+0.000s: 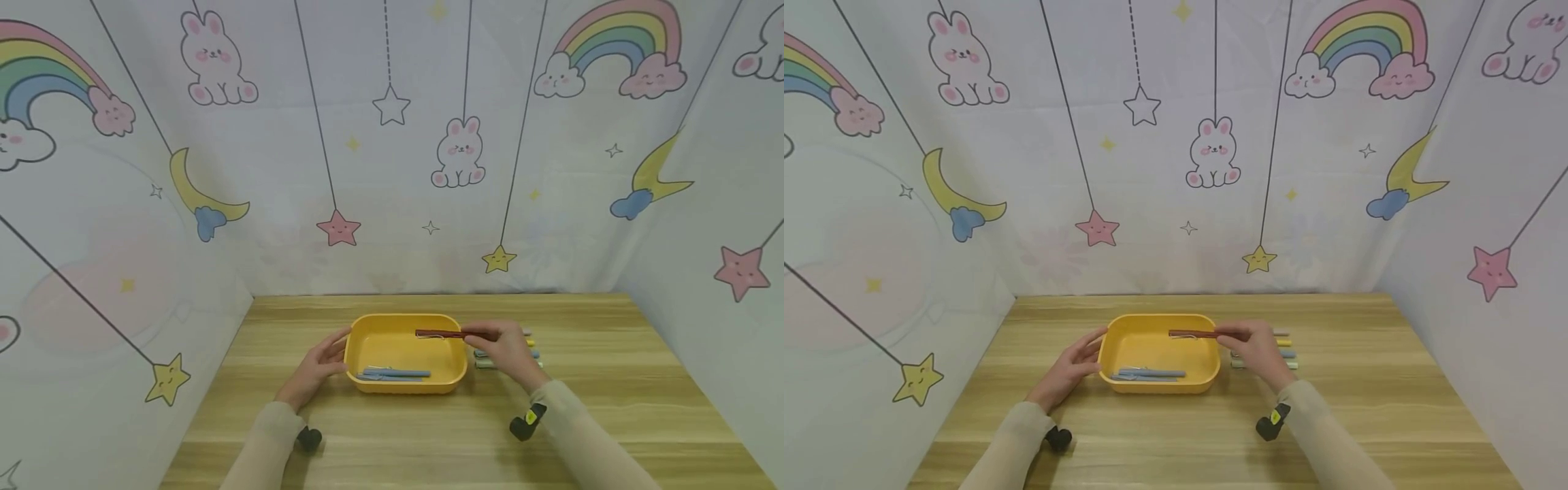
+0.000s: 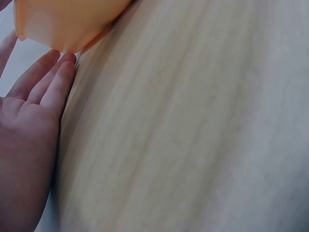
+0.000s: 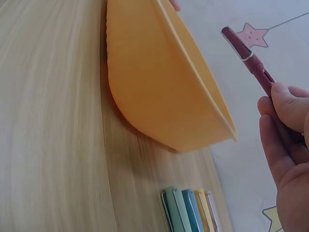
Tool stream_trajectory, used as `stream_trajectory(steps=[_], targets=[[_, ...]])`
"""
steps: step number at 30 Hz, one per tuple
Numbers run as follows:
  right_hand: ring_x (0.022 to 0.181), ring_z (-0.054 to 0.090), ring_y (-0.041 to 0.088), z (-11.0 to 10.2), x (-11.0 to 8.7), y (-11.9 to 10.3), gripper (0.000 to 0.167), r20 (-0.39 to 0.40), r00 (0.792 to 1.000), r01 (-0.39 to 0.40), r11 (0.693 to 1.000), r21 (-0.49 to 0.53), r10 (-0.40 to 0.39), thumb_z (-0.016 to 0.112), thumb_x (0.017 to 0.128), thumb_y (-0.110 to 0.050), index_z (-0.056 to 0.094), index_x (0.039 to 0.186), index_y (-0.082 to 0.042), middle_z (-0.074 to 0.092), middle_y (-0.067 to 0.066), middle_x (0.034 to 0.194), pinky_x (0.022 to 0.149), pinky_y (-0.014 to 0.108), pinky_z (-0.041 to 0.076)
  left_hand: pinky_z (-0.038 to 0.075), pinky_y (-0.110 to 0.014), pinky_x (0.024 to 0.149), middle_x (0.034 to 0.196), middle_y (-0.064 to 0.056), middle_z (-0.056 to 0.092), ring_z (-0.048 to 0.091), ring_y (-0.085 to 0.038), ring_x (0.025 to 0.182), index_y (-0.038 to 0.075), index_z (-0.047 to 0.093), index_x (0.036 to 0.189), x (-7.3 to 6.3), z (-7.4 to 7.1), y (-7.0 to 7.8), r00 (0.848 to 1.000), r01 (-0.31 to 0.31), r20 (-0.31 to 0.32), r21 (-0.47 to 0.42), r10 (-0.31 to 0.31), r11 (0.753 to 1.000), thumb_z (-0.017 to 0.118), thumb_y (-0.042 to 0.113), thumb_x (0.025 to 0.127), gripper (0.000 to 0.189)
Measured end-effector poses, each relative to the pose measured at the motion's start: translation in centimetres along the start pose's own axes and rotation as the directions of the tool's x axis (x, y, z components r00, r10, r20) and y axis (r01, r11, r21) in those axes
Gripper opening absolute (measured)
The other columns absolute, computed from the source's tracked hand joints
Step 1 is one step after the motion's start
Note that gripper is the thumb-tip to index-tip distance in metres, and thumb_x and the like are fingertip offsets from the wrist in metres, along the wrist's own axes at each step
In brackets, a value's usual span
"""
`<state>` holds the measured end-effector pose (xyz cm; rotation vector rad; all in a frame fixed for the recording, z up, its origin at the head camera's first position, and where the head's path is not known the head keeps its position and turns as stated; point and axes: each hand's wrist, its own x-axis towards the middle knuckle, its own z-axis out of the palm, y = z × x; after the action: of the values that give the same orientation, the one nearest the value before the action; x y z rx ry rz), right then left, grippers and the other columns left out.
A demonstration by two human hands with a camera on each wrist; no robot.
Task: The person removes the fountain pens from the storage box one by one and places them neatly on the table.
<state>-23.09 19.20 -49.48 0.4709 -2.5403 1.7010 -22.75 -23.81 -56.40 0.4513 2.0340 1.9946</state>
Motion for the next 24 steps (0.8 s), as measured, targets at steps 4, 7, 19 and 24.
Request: stream_trajectory(steps=[4, 7, 19, 24], targets=[[0.094, 0.075, 0.013, -0.8, -0.4, 0.5, 0.024, -0.013, 1.0, -0.001, 1.0, 0.01, 0.001, 0.079, 0.095, -0.016, 0.08, 0.117, -0.007, 0.08, 0.008, 0.111, 0.079, 0.028, 0.064, 0.045, -0.024, 0.112, 0.166, -0.019, 0.037, 0.04, -0.038, 0.151, 0.019, 0.038, 0.164, 0.1, 0.0, -0.1, 1.0, 0.009, -0.011, 0.004, -0.009, 1.0, 0.069, 0.002, 0.099, 0.073], [0.093, 0.075, 0.011, -1.3, -0.8, 1.1, 0.025, -0.024, 1.0, 0.014, 1.0, 0.015, -0.014, 0.079, 0.095, -0.017, 0.081, 0.117, -0.008, 0.08, 0.009, 0.111, 0.08, 0.032, 0.064, 0.046, -0.023, 0.111, 0.166, -0.018, 0.038, 0.041, -0.037, 0.151, 0.02, 0.039, 0.163, 0.1, 0.1, -0.1, 1.0, 0.016, -0.02, 0.008, -0.016, 1.0, 0.069, 0.003, 0.099, 0.073], [0.092, 0.075, 0.01, -3.3, -1.9, 2.1, 0.023, -0.091, 0.996, -0.018, 1.0, -0.005, 0.018, 0.081, 0.094, -0.021, 0.082, 0.115, -0.013, 0.08, 0.008, 0.109, 0.077, 0.04, 0.065, 0.045, -0.023, 0.112, 0.167, -0.018, 0.037, 0.039, -0.038, 0.152, 0.019, 0.037, 0.164, 0.2, 0.1, 0.1, 1.0, 0.024, -0.009, 0.007, -0.024, 1.0, 0.067, 0.003, 0.1, 0.073], [0.093, 0.075, 0.009, -4.2, -2.7, 2.6, 0.024, -0.108, 0.994, -0.024, 1.0, -0.017, 0.022, 0.08, 0.095, -0.022, 0.082, 0.117, -0.014, 0.08, 0.007, 0.11, 0.077, 0.04, 0.065, 0.045, -0.023, 0.111, 0.167, -0.018, 0.037, 0.039, -0.038, 0.152, 0.019, 0.037, 0.164, 0.2, 0.0, -0.1, 1.0, 0.024, -0.007, 0.006, -0.024, 1.0, 0.068, 0.003, 0.1, 0.073]])
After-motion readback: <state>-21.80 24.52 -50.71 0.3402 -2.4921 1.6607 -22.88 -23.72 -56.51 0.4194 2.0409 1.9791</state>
